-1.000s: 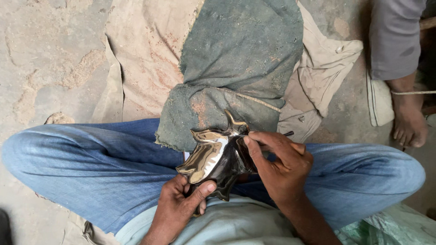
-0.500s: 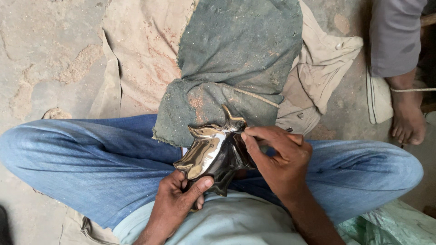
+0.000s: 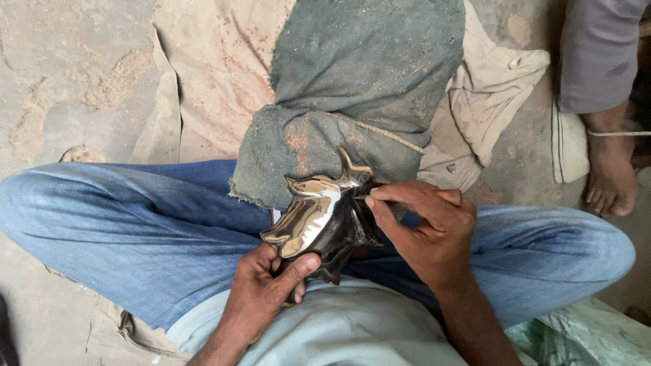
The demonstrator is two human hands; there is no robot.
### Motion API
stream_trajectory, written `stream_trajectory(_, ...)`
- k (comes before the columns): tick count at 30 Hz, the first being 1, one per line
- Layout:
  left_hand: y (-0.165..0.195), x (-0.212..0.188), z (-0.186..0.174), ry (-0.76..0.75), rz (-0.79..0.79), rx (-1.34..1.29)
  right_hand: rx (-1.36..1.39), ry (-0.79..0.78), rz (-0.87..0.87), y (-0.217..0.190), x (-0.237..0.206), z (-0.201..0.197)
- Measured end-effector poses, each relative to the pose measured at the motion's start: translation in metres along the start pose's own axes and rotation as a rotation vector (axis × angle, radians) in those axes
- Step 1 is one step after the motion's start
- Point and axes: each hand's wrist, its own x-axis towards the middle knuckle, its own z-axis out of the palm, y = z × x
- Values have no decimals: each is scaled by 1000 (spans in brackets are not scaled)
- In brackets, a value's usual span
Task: The person sits cross-legged and uses a small metal tool to scrape and polish the surface of a shiny, star-shaped metal object. They rotate the object frequently to access different facets and edges, maintaining a consistent scraping motion throughout the clip.
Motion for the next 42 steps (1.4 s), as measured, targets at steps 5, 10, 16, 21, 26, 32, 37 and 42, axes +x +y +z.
stream_trajectory(5, 0, 1, 0, 1, -5, 3, 19, -26, -12, 0, -1, -1)
stream_trajectory(10, -1, 2, 0, 5, 7, -6, 42, -55, -19, -2, 0, -3)
stream_trajectory(16, -1, 1, 2, 14, 15, 5, -4, -53, -48, -5, -6, -6)
stream_trajectory(21, 3, 0, 3, 15, 6, 24, 23, -55, -68, -2, -12, -7)
stream_trajectory(26, 10, -3, 3, 10, 2, 93, 21, -16, -78, -1, -17, -6)
stream_trajectory(32, 14, -4, 5, -13, 22, 65, -50, -47, -106, -4, -10, -10)
stream_trajectory(37, 14, -4, 7, -5, 14, 60, -53, -67, -121, -7, -5, -11)
stream_trajectory(42, 14, -3, 7, -5, 15, 62, -73, -45, -99, -8, -7, -8)
